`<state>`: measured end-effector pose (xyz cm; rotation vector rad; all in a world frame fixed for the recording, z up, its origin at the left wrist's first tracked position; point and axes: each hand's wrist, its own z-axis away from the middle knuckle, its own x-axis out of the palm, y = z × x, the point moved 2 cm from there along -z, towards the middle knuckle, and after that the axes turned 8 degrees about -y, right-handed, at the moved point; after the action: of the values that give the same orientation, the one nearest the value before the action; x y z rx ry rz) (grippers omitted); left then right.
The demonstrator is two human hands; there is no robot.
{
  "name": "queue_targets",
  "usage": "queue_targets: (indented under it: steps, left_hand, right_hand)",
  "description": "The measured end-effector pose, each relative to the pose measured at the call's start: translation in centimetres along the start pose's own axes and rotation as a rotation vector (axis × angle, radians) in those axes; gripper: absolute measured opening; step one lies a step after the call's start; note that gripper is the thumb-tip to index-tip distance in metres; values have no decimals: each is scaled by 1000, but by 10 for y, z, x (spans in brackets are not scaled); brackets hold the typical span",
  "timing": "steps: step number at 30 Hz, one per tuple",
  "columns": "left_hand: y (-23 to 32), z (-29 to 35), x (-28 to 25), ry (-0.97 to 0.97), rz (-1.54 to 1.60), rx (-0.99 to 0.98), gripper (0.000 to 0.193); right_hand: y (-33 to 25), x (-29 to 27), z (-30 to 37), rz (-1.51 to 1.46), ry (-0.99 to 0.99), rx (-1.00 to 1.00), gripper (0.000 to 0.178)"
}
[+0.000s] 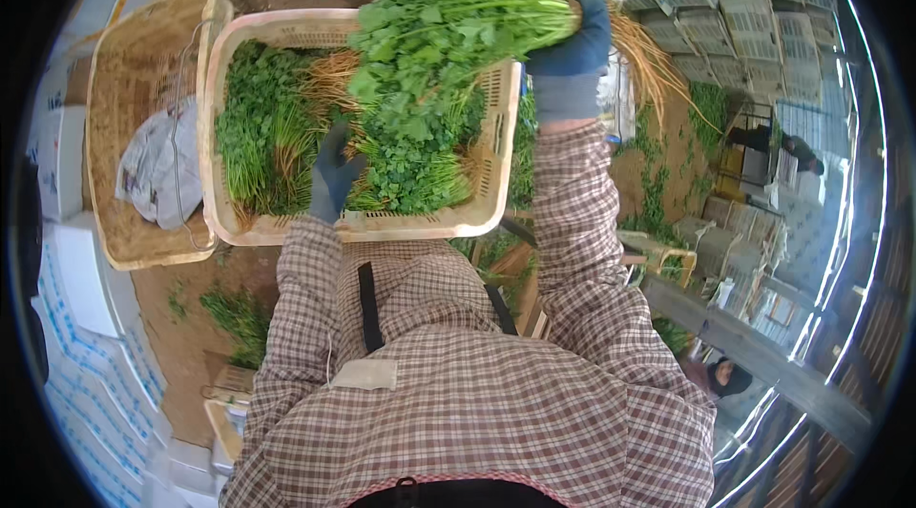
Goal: The person sorts bunches of cilantro by hand, removing yellowed leaves and roots before placing them into a crate and then into a larger lined box.
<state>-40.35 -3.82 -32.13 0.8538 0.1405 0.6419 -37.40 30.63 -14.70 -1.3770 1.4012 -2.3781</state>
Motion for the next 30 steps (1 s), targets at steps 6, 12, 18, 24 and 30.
queue_targets:
  steps: [6,12,18,24,30]
  left_hand:
    - [30,-45,91,-540,205,-76,51]
    - [-51,11,46,-561,-192,-416,29]
    - [-64,18,-18,-285,-156,-482,29]
    - [84,60,129,-342,-355,327,70]
    - [159,8,202,-699,43,-120,40]
  right_hand:
    - [-13,-61,31,-20,355,-71,18]
    - [-65,-122,75,503,419,-317,16]
    - [-203,-74,35,877,173,-395,20]
    - [-184,-69,141,144,605,-384,15]
    - [-144,-84,117,-142,597,-421,13]
